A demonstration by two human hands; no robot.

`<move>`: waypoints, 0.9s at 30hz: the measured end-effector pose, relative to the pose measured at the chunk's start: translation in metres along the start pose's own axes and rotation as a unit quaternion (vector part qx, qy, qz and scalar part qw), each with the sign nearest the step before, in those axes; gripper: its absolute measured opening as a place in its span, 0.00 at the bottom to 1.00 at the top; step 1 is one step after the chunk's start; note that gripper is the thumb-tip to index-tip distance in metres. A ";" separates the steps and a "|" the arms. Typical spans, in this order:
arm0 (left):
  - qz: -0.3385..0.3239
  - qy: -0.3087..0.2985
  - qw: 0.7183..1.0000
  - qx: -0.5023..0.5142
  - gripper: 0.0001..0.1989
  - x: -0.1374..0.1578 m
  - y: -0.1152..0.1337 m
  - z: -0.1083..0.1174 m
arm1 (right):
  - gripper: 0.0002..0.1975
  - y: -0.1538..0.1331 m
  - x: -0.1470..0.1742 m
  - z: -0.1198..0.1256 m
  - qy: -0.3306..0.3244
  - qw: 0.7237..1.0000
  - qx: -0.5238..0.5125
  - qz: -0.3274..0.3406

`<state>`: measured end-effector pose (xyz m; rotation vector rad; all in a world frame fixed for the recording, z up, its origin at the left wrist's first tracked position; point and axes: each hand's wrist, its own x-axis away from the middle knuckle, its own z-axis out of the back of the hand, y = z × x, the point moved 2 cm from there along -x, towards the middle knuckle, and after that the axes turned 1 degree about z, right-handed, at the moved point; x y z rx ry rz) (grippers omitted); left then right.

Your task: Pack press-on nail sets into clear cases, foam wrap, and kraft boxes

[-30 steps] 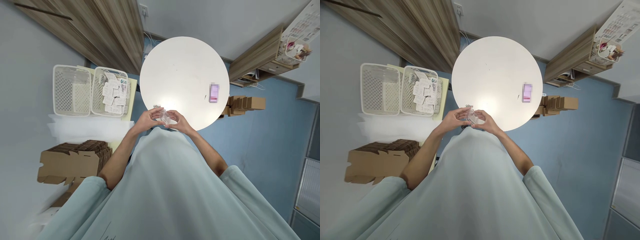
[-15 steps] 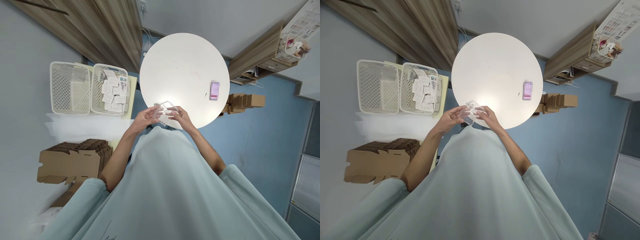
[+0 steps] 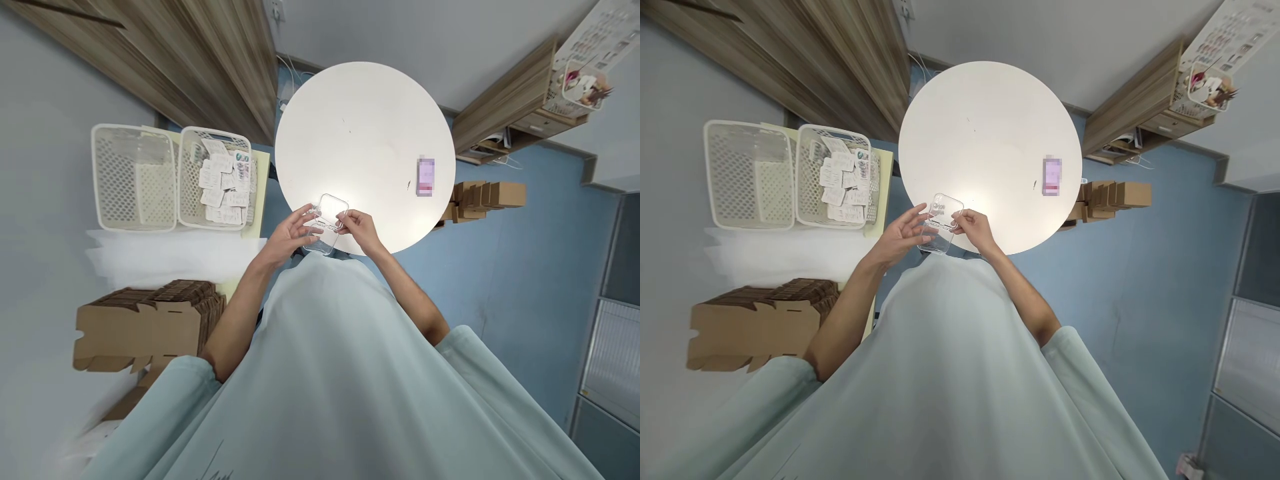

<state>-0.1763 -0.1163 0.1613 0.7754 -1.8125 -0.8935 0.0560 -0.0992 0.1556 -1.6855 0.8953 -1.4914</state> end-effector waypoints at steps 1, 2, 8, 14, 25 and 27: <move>0.000 0.004 1.000 -0.002 0.51 0.000 -0.001 0.000 | 0.31 0.000 -0.001 -0.001 -0.005 1.000 0.001 -0.001; 0.000 0.008 1.000 -0.004 0.50 0.000 -0.002 0.000 | 0.32 0.000 -0.002 -0.002 -0.009 1.000 0.002 -0.002; 0.005 0.051 0.999 0.017 0.44 0.013 -0.008 0.008 | 0.33 0.008 -0.014 -0.016 -0.048 0.999 0.022 -0.007; 0.015 0.167 0.984 0.066 0.39 0.043 -0.023 0.031 | 0.28 0.031 -0.060 -0.036 -0.078 0.987 0.136 0.031; 0.008 0.292 0.945 0.145 0.36 0.104 -0.047 0.079 | 0.24 0.100 -0.160 -0.052 -0.071 0.806 0.587 0.013; 0.007 0.300 0.939 0.167 0.35 0.109 -0.048 0.085 | 0.24 0.105 -0.162 -0.056 -0.075 0.784 0.616 0.014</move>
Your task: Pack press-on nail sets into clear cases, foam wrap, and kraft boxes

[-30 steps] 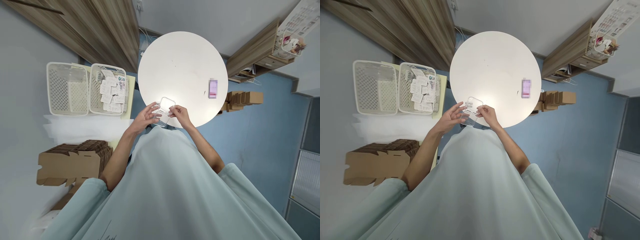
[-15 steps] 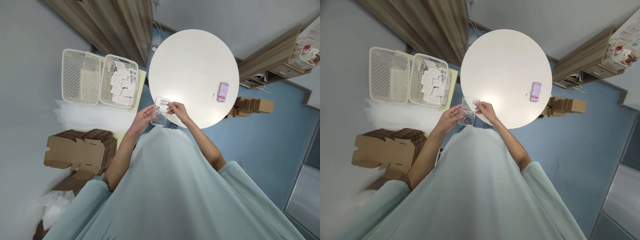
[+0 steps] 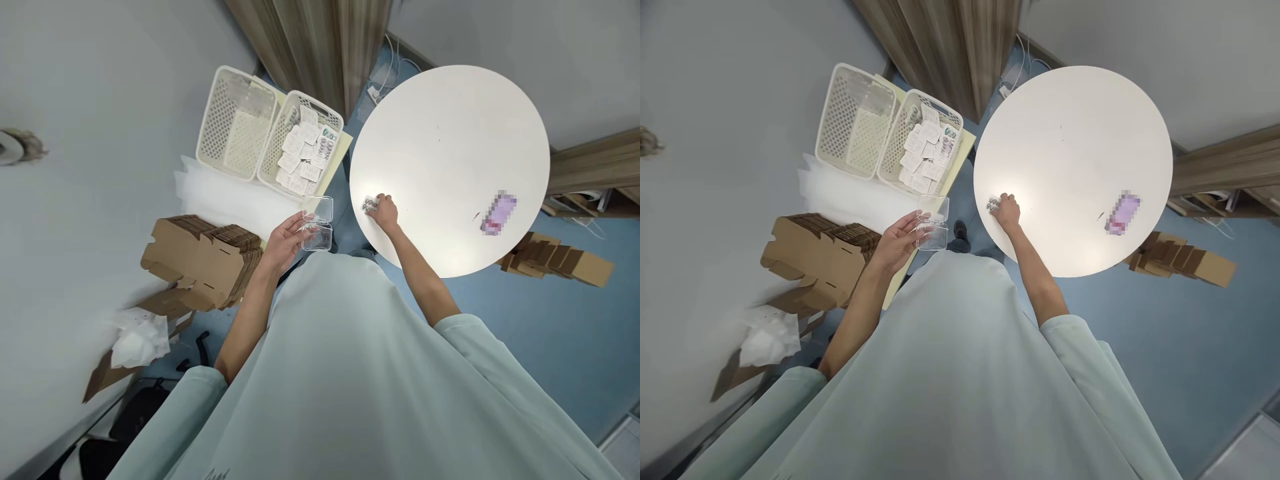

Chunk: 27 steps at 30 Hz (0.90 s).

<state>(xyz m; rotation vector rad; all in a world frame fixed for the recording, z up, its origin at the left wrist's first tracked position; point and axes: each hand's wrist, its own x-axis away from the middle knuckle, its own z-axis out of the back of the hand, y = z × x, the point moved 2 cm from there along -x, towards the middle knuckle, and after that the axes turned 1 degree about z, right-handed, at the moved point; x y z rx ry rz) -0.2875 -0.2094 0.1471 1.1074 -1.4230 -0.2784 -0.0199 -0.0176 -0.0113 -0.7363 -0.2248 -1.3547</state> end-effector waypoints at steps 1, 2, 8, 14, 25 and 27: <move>0.002 0.002 1.000 0.006 0.35 0.000 0.001 0.002 | 0.23 -0.001 0.000 -0.002 0.001 1.000 0.014 0.000; 0.003 0.003 1.000 0.010 0.35 -0.001 0.002 0.004 | 0.22 -0.002 0.000 -0.004 0.004 1.000 0.024 -0.001; 0.006 -0.009 1.000 0.015 0.33 -0.010 0.005 0.002 | 0.17 0.007 0.002 -0.011 0.051 0.998 -0.034 -0.005; 0.015 -0.036 0.999 0.017 0.33 -0.026 0.004 -0.016 | 0.08 0.023 0.020 0.000 0.035 0.988 -0.152 0.017; 0.044 -0.152 0.987 -0.008 0.31 -0.054 -0.005 -0.095 | 0.25 0.051 0.100 0.097 0.172 0.926 -0.331 0.064; 0.048 -0.165 0.985 -0.010 0.30 -0.055 -0.005 -0.112 | 0.27 0.057 0.114 0.116 0.208 0.907 -0.358 0.070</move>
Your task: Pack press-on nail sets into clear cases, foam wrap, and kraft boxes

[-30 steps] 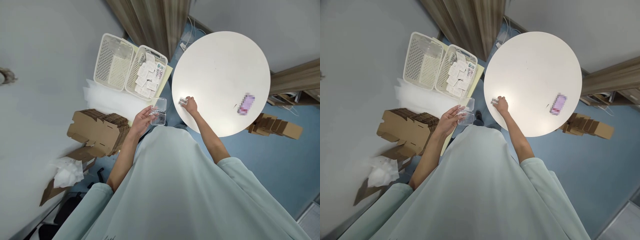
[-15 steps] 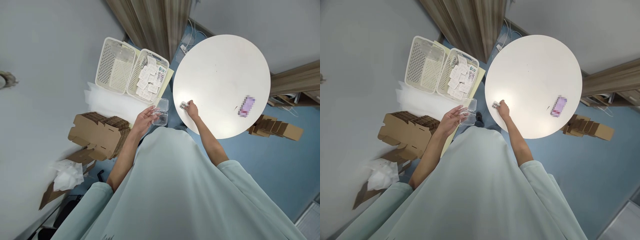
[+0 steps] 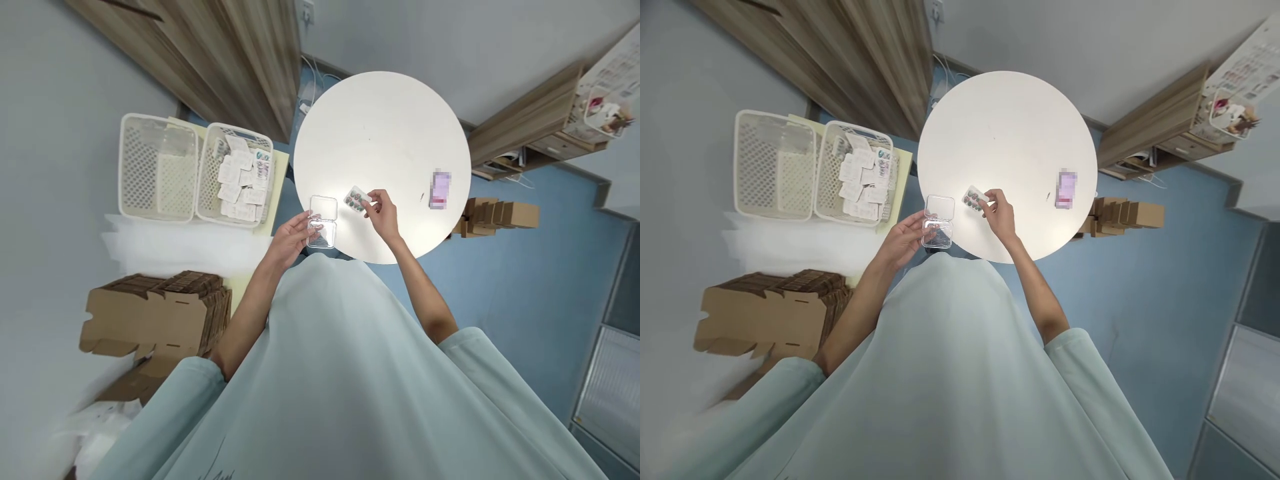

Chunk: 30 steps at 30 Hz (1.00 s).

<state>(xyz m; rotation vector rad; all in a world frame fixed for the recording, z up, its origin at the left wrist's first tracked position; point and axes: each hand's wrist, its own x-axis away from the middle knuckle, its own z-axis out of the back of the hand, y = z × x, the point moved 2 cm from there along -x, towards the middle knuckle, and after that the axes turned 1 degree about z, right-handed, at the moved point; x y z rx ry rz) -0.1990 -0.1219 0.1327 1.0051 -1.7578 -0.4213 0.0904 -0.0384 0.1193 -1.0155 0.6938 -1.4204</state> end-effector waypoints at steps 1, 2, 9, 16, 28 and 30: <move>0.001 -0.007 1.000 0.000 0.29 -0.003 0.000 -0.008 | 0.27 -0.006 0.003 0.009 0.013 1.000 -0.015 0.007; 0.002 -0.014 1.000 0.000 0.28 -0.006 0.001 -0.015 | 0.28 -0.013 0.006 0.016 0.021 0.999 -0.030 0.014; 0.011 -0.054 0.998 0.000 0.28 -0.020 0.007 -0.047 | 0.25 -0.059 0.035 0.026 -0.064 0.994 -0.059 0.059; 0.006 -0.077 0.997 -0.017 0.30 -0.021 0.009 -0.053 | 0.19 -0.062 0.051 0.017 -0.088 0.993 0.003 0.077; -0.020 -0.094 0.995 -0.031 0.34 -0.012 0.012 -0.058 | 0.14 -0.066 0.066 0.014 -0.083 0.979 0.142 0.122; -0.019 -0.093 0.995 -0.033 0.34 -0.010 0.014 -0.056 | 0.16 -0.068 0.064 0.015 -0.074 0.979 0.142 0.123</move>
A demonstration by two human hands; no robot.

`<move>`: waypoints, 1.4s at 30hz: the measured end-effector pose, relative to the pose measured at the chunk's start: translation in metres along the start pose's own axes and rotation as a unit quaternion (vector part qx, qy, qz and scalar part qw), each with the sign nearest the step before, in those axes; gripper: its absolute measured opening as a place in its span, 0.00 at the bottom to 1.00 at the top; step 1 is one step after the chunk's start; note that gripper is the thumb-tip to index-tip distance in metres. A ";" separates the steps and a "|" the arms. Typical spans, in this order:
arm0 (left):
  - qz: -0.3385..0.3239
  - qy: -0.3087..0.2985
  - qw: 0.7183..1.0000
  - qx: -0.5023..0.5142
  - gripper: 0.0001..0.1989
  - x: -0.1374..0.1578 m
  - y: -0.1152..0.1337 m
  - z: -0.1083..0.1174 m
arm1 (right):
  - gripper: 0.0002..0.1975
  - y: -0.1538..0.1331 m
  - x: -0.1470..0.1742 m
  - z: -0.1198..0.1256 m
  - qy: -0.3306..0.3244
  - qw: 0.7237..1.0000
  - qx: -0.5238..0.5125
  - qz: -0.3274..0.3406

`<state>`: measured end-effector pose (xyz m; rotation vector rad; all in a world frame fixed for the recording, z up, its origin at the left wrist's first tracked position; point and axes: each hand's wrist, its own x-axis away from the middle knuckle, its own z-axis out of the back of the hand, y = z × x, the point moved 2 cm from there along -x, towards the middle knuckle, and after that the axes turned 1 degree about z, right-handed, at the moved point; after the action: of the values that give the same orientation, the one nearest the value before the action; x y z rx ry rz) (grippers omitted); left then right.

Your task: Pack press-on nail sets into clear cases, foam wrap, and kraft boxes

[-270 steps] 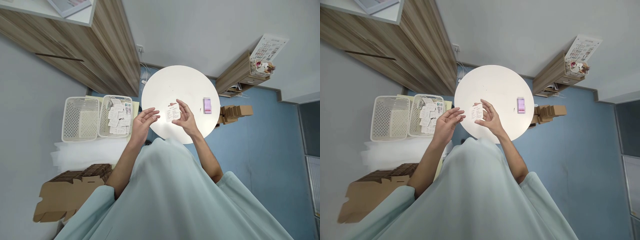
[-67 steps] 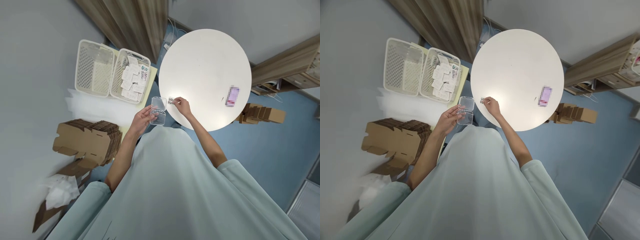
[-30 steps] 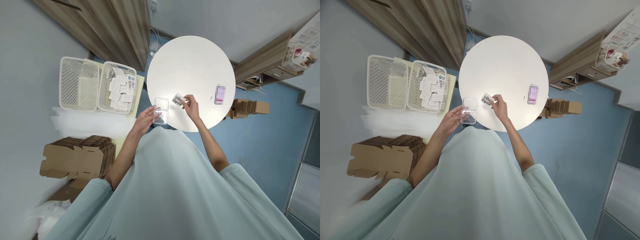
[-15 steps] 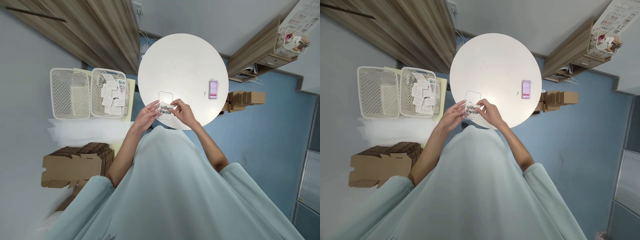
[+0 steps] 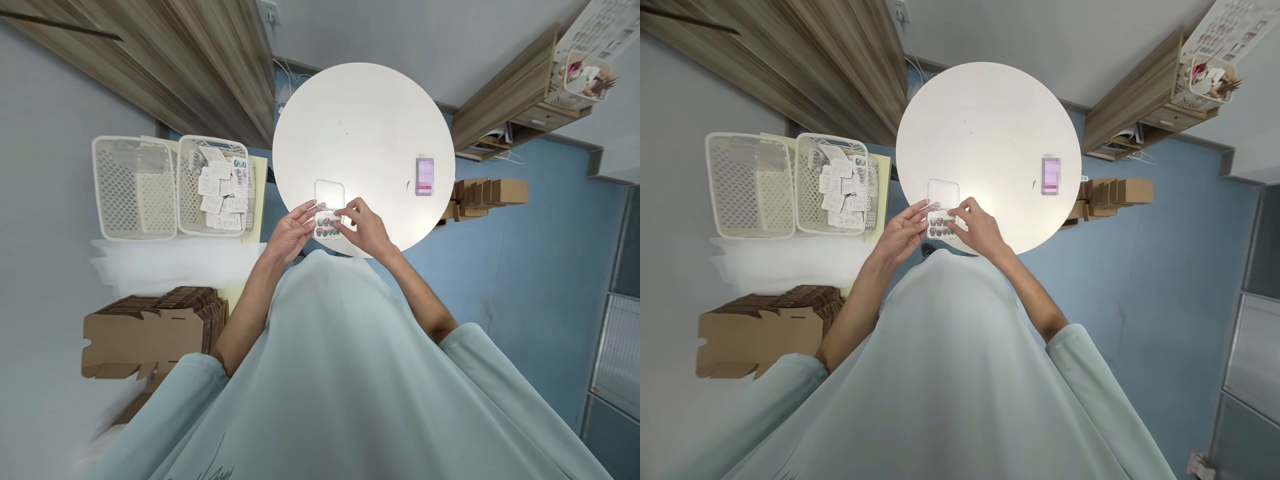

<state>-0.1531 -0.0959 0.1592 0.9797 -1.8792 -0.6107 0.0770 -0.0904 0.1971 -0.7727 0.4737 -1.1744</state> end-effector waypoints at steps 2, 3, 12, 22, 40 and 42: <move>0.002 0.001 1.000 -0.001 0.34 0.002 0.002 0.002 | 0.19 0.003 -0.006 0.003 0.023 0.999 -0.025 -0.008; 0.002 0.001 1.000 -0.001 0.35 0.003 0.003 0.002 | 0.21 0.006 -0.011 0.005 0.045 0.998 -0.044 -0.020; 0.013 -0.007 0.999 0.028 0.33 0.013 0.003 0.010 | 0.34 0.040 -0.061 -0.003 0.069 0.959 -0.223 -0.160; 0.011 -0.003 0.999 0.040 0.30 0.012 0.008 0.020 | 0.32 0.012 -0.074 0.007 0.080 0.970 -0.211 -0.086; -0.003 -0.009 0.999 0.040 0.23 0.007 0.024 0.003 | 0.24 -0.031 0.012 0.010 0.032 0.972 -0.226 -0.058; -0.007 -0.015 0.999 0.036 0.24 0.007 0.024 0.002 | 0.24 -0.030 0.016 0.007 0.029 0.971 -0.227 -0.064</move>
<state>-0.1658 -0.0883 0.1800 1.0350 -1.9341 -0.5729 0.0687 -0.1092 0.2249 -1.1797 0.7658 -1.2250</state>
